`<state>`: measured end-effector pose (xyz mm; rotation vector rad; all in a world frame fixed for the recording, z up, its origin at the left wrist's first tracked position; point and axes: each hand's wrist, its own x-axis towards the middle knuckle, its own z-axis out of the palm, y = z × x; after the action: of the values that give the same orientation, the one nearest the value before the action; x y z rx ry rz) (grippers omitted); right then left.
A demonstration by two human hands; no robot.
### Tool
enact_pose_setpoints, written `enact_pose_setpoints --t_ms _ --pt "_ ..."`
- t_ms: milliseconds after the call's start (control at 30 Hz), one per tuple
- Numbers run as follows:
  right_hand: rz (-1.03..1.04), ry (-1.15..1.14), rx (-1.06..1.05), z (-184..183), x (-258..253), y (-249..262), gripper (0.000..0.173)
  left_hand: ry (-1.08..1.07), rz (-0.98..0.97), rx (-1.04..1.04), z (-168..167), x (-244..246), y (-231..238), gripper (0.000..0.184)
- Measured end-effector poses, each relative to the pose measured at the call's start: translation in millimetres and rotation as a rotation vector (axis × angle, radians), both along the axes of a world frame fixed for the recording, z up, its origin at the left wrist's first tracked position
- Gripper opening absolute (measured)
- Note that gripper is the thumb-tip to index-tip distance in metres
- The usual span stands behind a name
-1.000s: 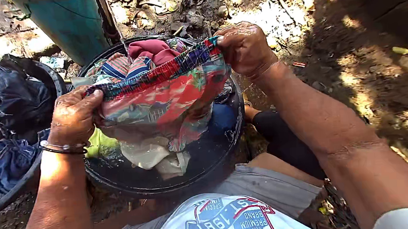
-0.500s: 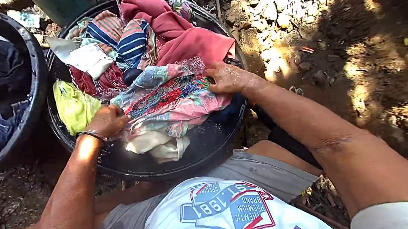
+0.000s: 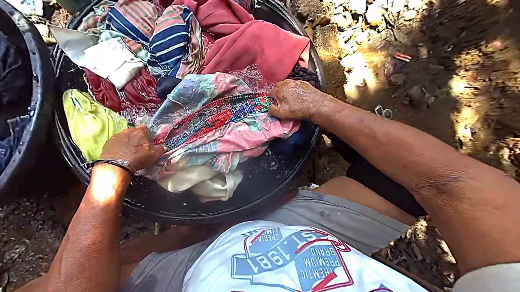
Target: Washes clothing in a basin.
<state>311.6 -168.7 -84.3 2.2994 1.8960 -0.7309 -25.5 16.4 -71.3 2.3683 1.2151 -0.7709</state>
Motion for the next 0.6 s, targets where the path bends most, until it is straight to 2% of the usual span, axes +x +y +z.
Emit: enact_pose_setpoints --t_ms 167,267,400,500,600 --pt "0.026 0.083 0.237 -4.9 -1.1 -9.2 0.029 -0.013 -0.064 0.024 7.1 1.2 -8.1 0.038" --pt "0.035 0.119 0.443 3.3 -7.3 -12.8 0.022 -0.126 -0.051 0.126 8.4 -1.2 -15.7 0.031" --pt "-0.005 0.225 0.663 31.5 -15.8 -11.1 0.019 -0.429 -0.069 0.316 23.0 -9.5 -21.2 0.026" --pt "-0.012 0.289 0.79 62.5 -13.1 -4.5 0.021 -0.608 -0.147 0.501 42.3 -15.5 -15.6 0.034" --pt "-0.129 0.495 0.955 106.4 -14.2 3.6 0.012 -0.678 -0.157 0.684 65.9 -17.1 -5.2 0.046"
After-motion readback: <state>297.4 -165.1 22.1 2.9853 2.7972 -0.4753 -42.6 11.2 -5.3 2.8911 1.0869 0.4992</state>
